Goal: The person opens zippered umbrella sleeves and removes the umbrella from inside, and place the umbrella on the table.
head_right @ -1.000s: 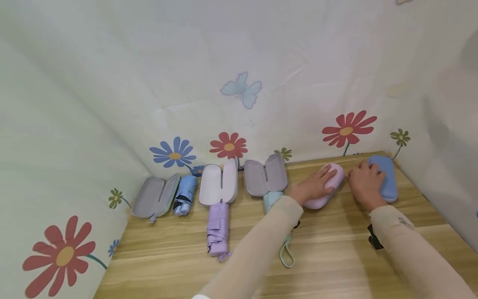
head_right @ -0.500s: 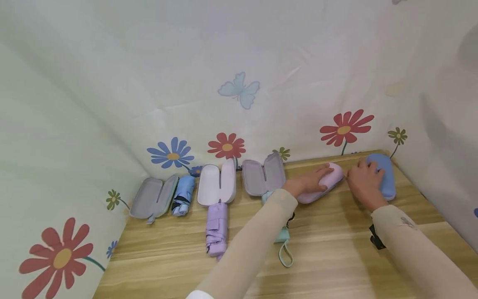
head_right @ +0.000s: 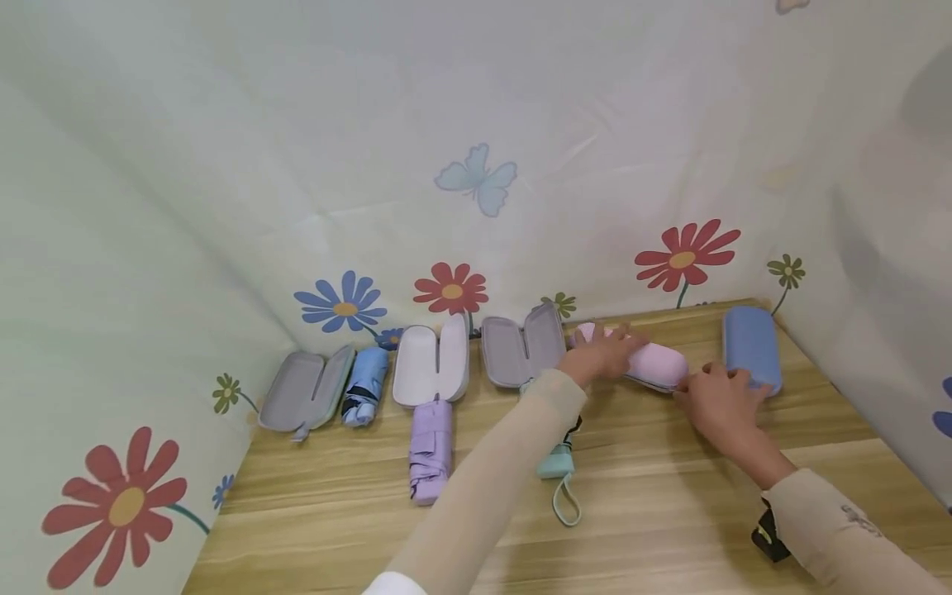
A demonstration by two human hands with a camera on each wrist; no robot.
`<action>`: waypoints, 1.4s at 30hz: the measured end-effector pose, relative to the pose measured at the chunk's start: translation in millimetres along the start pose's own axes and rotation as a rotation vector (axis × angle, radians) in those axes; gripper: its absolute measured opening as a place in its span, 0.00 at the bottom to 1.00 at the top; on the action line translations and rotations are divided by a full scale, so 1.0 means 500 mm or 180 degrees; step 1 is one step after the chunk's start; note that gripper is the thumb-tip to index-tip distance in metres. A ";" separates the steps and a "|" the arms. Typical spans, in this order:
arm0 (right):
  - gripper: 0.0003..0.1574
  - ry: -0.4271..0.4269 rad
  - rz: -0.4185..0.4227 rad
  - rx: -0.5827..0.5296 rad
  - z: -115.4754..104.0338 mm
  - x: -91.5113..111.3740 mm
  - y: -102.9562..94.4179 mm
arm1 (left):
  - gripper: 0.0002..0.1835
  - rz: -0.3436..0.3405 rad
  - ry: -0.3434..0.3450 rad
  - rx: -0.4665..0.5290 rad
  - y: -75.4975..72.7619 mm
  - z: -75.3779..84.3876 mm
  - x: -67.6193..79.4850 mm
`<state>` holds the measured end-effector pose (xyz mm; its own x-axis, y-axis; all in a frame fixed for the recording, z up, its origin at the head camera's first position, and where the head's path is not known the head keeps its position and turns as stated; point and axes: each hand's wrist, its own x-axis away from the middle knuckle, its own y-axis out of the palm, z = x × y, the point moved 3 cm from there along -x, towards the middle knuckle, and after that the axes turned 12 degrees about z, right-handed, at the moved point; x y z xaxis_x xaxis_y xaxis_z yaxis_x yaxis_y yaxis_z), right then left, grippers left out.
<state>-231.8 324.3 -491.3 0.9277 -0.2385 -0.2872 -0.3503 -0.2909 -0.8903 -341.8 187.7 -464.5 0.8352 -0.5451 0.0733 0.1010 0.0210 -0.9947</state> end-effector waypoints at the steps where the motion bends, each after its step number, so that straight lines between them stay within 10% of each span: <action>1: 0.16 -0.0008 -0.0032 -0.0008 -0.009 0.008 0.001 | 0.25 0.0052 -0.0136 0.0040 0.002 0.006 -0.003; 8: 0.12 -0.0116 -0.0128 -0.0070 -0.064 0.047 0.010 | 0.29 0.0564 -0.1099 0.0589 0.019 0.037 -0.010; 19: 0.11 -0.0103 -0.0059 -0.0059 -0.080 0.067 0.024 | 0.47 0.0666 -0.1457 0.0179 0.085 0.049 -0.024; 42: 0.06 -0.0429 0.0477 0.0343 -0.010 0.016 -0.021 | 0.39 0.0408 -0.1176 0.0301 0.036 0.043 -0.018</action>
<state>-221.2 320.4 -482.7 0.8776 -0.1434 -0.4574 -0.4766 -0.1593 -0.8646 -335.7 211.2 -481.7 0.9806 -0.1954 -0.0128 0.0182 0.1556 -0.9877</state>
